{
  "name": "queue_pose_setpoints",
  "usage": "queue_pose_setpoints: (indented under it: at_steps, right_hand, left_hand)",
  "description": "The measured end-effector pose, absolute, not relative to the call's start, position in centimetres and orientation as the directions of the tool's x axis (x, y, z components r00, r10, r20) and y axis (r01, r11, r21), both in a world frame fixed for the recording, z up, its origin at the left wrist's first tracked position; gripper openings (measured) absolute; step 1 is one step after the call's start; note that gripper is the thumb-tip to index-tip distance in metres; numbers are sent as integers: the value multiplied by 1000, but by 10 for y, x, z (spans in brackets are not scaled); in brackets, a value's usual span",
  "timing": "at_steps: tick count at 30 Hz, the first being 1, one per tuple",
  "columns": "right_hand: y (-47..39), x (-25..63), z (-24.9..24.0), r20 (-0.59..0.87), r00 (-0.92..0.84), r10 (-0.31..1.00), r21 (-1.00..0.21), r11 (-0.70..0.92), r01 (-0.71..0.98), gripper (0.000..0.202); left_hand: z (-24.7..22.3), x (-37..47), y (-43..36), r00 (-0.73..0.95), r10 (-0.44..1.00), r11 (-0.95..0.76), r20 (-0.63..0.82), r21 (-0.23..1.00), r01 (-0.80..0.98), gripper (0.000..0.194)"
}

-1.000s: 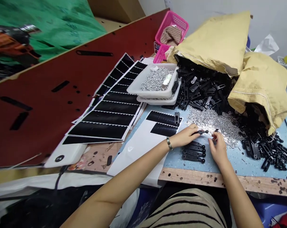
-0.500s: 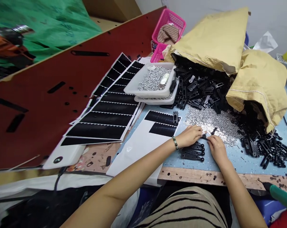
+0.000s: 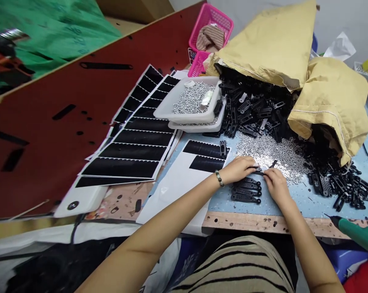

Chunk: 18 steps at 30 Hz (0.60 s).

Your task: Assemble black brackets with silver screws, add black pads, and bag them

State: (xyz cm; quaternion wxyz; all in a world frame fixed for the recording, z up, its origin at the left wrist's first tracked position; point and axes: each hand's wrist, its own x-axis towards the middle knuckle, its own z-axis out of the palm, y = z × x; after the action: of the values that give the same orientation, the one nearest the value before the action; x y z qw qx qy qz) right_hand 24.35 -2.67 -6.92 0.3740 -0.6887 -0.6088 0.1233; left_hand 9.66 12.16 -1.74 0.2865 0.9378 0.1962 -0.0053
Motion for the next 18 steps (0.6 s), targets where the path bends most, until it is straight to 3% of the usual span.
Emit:
queue_pose_setpoints:
  at_steps: [18]
  right_hand:
    - [-36,233,-69,252,136,958,-651,64,756,21]
  left_hand:
    - [-17,81,116,934,327,-750,-144,562,349,18]
